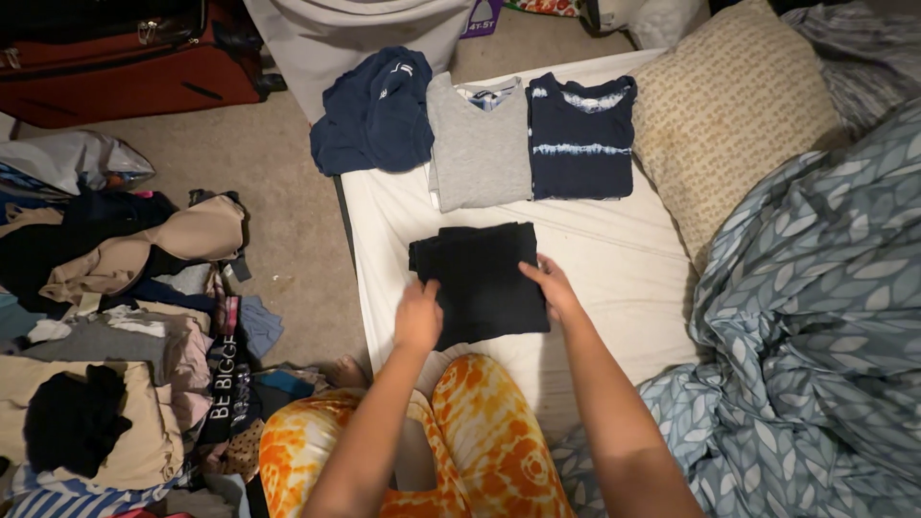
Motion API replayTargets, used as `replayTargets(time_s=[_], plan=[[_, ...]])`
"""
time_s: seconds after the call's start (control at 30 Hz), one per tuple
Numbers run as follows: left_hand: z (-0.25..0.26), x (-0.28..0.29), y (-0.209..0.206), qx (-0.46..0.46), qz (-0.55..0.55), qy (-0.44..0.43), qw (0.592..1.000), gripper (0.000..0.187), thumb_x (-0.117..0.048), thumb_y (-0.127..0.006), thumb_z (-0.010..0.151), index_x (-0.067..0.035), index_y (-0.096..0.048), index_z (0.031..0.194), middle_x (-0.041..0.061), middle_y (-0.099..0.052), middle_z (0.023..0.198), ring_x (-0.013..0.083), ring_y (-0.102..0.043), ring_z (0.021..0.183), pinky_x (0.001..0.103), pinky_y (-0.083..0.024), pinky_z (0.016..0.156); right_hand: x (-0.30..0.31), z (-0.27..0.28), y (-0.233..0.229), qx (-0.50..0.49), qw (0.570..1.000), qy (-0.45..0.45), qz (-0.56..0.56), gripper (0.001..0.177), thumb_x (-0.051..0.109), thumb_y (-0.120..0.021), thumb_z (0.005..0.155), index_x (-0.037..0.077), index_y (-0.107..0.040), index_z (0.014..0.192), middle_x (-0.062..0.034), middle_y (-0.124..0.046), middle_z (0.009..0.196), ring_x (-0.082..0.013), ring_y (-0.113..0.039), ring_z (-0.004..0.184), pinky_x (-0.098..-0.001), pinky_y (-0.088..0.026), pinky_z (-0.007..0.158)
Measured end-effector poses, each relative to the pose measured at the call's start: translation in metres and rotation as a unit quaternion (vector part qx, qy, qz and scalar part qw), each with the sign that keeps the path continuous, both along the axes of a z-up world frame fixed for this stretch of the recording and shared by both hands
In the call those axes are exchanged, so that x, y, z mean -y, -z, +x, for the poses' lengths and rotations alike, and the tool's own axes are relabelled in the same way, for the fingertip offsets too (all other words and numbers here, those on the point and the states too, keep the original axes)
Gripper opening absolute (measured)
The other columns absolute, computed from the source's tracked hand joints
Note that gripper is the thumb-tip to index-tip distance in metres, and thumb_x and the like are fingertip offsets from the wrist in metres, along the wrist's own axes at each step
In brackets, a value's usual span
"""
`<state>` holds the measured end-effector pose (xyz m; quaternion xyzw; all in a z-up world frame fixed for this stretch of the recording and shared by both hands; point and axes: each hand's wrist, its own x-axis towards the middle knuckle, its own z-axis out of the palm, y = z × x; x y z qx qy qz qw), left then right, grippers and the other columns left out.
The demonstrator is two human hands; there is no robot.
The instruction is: The person sits on a bed and folds several items of clothing, including a grey t-shirt, a tie-dye top, and a black graphic t-shirt. They smooth each item before folding it into a neat rectangle and stacking them on the bed.
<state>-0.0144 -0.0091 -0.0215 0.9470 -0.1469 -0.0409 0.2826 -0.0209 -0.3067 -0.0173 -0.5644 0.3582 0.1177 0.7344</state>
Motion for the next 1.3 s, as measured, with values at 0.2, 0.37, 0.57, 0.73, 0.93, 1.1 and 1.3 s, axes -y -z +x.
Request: replayTargets(time_s=[0.2,0.37,0.57,0.73,0.93,1.1,1.3], plan=[[-0.015,0.011,0.037,-0.319,-0.229,-0.1,0.914,0.04,-0.025,-0.063,0.095,-0.011,-0.063,0.132,0.019,-0.075,0.111,0.0309,-0.071,0.103,0.037,-0.054,0.091,-0.022,-0.002,-0.032,-0.032,0.985,-0.168,0.039,0.069,0.009,-0.079,0.08,0.002,-0.05,0.142,-0.0116,-0.068,0.125,-0.0211,-0.066,0.114,-0.0337,-0.054,0.098],[0.004,0.005,0.042,-0.517,-0.355,-0.145,0.765,0.065,-0.054,-0.048,0.101,-0.016,-0.041,0.152,0.018,-0.06,0.141,0.0298,-0.061,0.126,0.045,-0.053,0.099,-0.04,0.008,-0.079,0.034,0.953,-0.291,-0.081,0.062,0.004,-0.076,0.078,-0.002,-0.057,0.138,-0.0137,-0.072,0.122,-0.0227,-0.067,0.111,-0.0348,-0.054,0.097],[0.019,0.009,-0.023,-0.638,-0.532,-0.281,0.48,0.086,-0.078,-0.027,0.092,-0.02,-0.028,0.156,0.023,-0.048,0.146,0.0458,-0.053,0.13,0.055,-0.046,0.106,-0.072,-0.006,-0.155,0.099,0.786,-0.463,-0.397,0.063,0.008,-0.076,0.081,0.017,-0.06,0.142,-0.0144,-0.071,0.128,-0.0317,-0.069,0.119,-0.0372,-0.053,0.104],[0.057,0.011,-0.075,-0.52,-0.738,-0.087,0.421,0.096,-0.079,-0.044,0.089,-0.002,-0.051,0.147,0.018,-0.063,0.138,0.0326,-0.061,0.123,0.043,-0.052,0.103,-0.095,-0.032,-0.188,0.228,0.598,-0.49,-0.591,0.075,-0.004,-0.064,0.073,0.028,-0.059,0.141,-0.0128,-0.051,0.151,-0.0374,-0.051,0.132,-0.0475,-0.041,0.107],[0.098,0.047,-0.062,-0.51,-0.607,-0.154,0.589,0.058,-0.008,-0.061,0.088,-0.012,-0.046,0.144,0.014,-0.061,0.133,0.0292,-0.062,0.119,0.042,-0.052,0.103,-0.058,-0.032,-0.176,0.272,0.54,-0.485,-0.632,0.054,0.01,-0.052,0.088,0.024,-0.06,0.139,-0.0161,-0.051,0.149,-0.0376,-0.049,0.134,-0.0519,-0.039,0.109],[0.13,0.098,-0.033,-0.41,-0.605,-0.031,0.682,0.083,0.01,-0.053,0.073,-0.018,-0.042,0.15,0.008,-0.057,0.135,0.023,-0.055,0.124,0.034,-0.045,0.106,-0.019,-0.017,-0.164,0.263,0.568,-0.46,-0.63,0.049,0.013,-0.051,0.089,0.024,-0.065,0.135,-0.017,-0.055,0.145,-0.0372,-0.053,0.131,-0.0497,-0.042,0.107],[0.224,0.172,-0.073,-0.359,-0.584,0.063,0.726,0.092,0.009,-0.056,0.069,-0.014,-0.037,0.157,0.01,-0.057,0.139,0.0243,-0.054,0.125,0.033,-0.044,0.105,0.041,0.029,-0.203,0.288,0.552,-0.365,-0.692,0.052,0.01,-0.053,0.084,0.023,-0.069,0.132,-0.0156,-0.059,0.142,-0.0383,-0.058,0.126,-0.0477,-0.046,0.106]])
